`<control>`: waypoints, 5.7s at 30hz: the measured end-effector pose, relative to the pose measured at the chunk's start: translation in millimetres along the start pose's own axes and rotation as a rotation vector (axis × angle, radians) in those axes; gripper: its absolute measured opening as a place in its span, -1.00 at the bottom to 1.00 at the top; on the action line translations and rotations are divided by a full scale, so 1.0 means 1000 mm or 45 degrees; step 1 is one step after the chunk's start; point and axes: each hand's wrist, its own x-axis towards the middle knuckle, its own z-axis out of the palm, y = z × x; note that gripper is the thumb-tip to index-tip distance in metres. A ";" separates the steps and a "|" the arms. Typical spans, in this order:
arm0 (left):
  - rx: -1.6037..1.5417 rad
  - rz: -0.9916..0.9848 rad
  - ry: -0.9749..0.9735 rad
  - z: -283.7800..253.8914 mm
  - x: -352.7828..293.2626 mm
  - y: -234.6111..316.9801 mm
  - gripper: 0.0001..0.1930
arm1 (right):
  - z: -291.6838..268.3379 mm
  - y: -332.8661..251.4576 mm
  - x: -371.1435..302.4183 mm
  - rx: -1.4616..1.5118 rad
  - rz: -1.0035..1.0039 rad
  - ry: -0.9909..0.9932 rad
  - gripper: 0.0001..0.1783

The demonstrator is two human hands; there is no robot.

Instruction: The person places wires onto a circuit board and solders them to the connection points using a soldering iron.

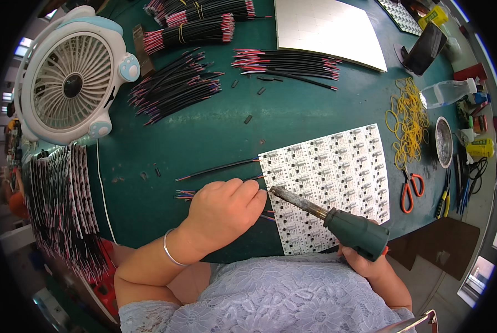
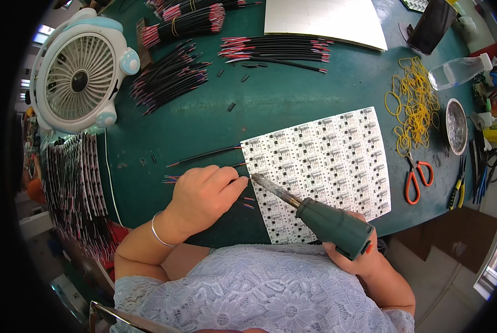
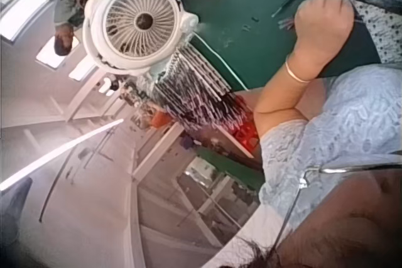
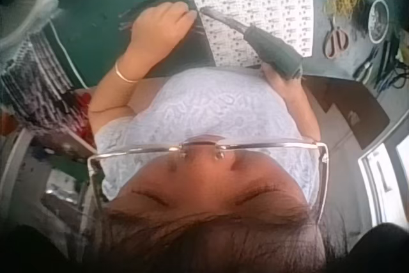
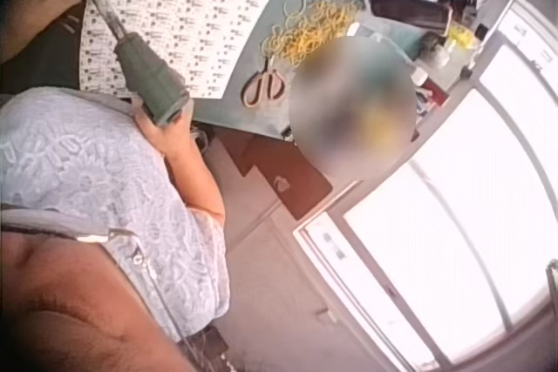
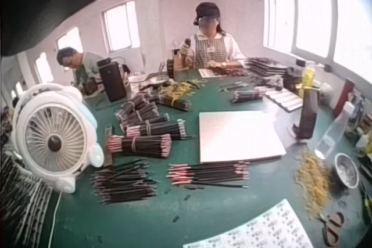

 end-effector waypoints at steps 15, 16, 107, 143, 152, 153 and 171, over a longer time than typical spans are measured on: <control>-0.145 -0.108 0.037 -0.001 -0.006 0.009 -0.77 | 0.012 -0.001 -0.012 0.527 -0.219 0.441 -0.35; -0.194 -0.119 0.064 0.000 -0.010 0.013 -0.76 | 0.012 0.002 -0.015 0.473 -0.263 0.384 -0.37; -0.232 -0.037 0.122 0.013 -0.019 0.019 -0.82 | 0.013 0.010 -0.023 0.181 -0.094 0.165 -0.63; -0.230 -0.220 0.255 0.027 -0.019 0.020 -0.80 | 0.013 -0.011 0.001 0.346 -0.218 0.280 -0.80; -0.283 -0.197 0.277 0.027 -0.017 0.020 -0.76 | 0.017 -0.007 -0.019 0.005 -0.110 0.244 -0.54; -0.285 -0.196 0.278 0.026 -0.017 0.019 -0.76 | 0.017 -0.005 -0.019 -0.090 -0.144 0.237 -0.56; -0.383 -0.311 0.179 0.022 -0.018 0.024 -0.68 | 0.010 -0.009 -0.012 -0.337 -0.408 0.202 -0.67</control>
